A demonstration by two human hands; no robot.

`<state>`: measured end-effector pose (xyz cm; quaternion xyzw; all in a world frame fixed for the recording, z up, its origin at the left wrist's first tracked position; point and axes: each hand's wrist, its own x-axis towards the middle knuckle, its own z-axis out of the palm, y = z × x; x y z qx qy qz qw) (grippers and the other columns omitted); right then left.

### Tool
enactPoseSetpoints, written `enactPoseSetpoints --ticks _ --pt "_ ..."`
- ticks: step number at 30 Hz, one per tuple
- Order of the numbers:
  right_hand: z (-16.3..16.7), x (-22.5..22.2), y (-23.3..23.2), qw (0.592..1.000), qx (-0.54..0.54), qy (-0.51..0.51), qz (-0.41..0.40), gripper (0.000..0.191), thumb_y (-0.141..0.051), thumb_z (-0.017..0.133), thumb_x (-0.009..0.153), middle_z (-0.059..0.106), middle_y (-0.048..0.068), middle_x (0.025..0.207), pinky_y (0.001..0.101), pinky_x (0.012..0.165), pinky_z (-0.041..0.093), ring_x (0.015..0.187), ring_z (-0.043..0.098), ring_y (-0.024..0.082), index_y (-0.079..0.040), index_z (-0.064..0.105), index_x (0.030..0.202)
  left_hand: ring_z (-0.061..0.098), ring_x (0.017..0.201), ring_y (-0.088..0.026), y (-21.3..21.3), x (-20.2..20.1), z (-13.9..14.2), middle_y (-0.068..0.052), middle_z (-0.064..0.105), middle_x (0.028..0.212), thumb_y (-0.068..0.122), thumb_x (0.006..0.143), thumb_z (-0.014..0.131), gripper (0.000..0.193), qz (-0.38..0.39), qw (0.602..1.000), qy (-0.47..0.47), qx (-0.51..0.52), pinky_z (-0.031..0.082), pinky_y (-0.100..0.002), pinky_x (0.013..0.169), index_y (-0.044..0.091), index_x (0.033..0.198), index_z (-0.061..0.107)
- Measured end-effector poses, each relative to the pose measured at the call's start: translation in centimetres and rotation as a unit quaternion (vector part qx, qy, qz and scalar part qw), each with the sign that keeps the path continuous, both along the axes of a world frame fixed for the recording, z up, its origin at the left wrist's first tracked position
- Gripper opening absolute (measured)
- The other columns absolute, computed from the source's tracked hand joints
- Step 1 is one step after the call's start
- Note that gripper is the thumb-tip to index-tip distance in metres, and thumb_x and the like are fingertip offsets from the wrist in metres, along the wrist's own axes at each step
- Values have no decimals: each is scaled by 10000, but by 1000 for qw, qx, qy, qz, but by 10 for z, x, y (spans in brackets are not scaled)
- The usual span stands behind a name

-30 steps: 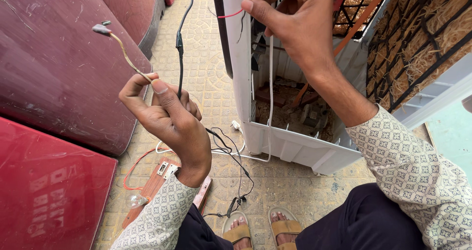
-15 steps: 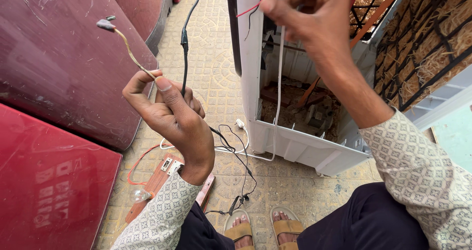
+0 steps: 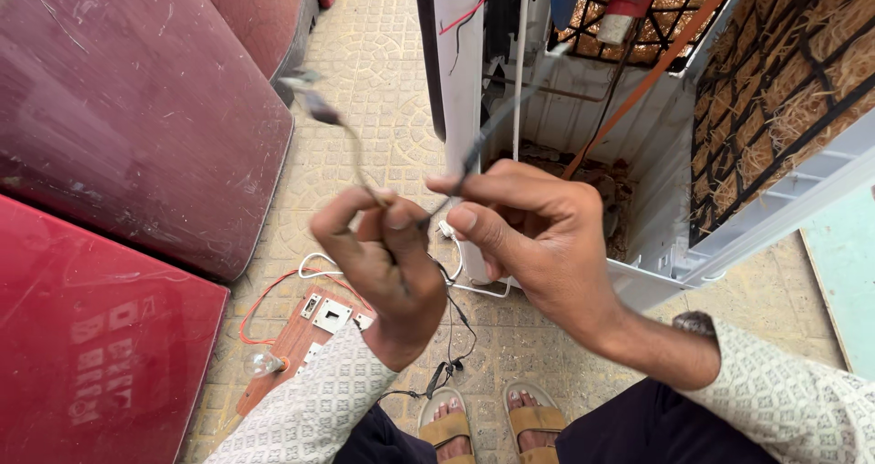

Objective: The person repairs the wiring inside an evaporative air cooler. They route and connect electrical wires inside the open cabinet, join a plug and cord to the internal wiring, then steady the cooler body while reaching into the upper section to adjust the pump and internal components.

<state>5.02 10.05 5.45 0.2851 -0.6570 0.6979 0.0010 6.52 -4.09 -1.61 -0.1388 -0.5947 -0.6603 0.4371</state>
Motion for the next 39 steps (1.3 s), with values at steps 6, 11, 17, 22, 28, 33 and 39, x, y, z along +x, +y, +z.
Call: enactPoseSetpoints --ticks 6,11,17,22,28,33,39 --pt "-11 -3 4 997 -45 -12 -65 240 -210 643 1060 649 27 918 199 534 474 647 581 43 5 740 1018 538 724 -82 11 -6 -2 -57 576 869 60 1151 495 135 -3 997 -34 -74 453 -229 641 51 1224 383" --pt "-25 -25 29 989 -67 -52 -125 298 -322 494 1112 692 39 870 220 545 491 634 578 58 -73 563 962 544 625 -47 4 -24 14 -52 684 829 41 1124 507 84 19 987 -78 -136 433 -217 553 36 1160 431" --pt "-38 -39 41 989 -69 -66 -117 278 -300 488 1131 591 9 830 223 550 479 721 579 47 -92 558 958 540 646 -30 -7 -40 22 -59 714 862 22 1133 526 91 63 983 -62 -162 425 -205 558 40 1153 439" --pt "-41 -39 38 993 -23 -60 -103 273 -273 510 1104 612 2 812 221 529 480 685 581 43 -71 598 943 532 642 -23 -12 -41 18 -57 719 874 22 1130 534 105 76 981 -67 -165 426 -199 552 45 1147 433" --pt "-43 -39 32 995 31 -9 -96 265 -262 559 1086 617 -11 747 200 537 437 628 530 27 -39 661 986 477 569 -29 -17 -46 14 -80 711 853 46 1127 506 87 43 986 -87 -132 379 -201 501 36 1165 429" --pt "-42 -46 35 994 35 3 -105 266 -261 543 1099 602 -22 729 194 539 409 619 500 14 -43 668 1009 474 573 -55 -23 -42 8 -118 688 896 82 1164 440 77 -15 994 -81 -73 397 -211 513 51 1195 376" --pt "-49 -48 33 993 68 -23 -92 244 -253 557 1083 586 -38 690 189 513 379 577 470 4 -65 676 982 475 565 -72 -20 -36 -1 -144 672 893 94 1162 418 81 -54 991 -93 -81 400 -213 520 52 1180 351"
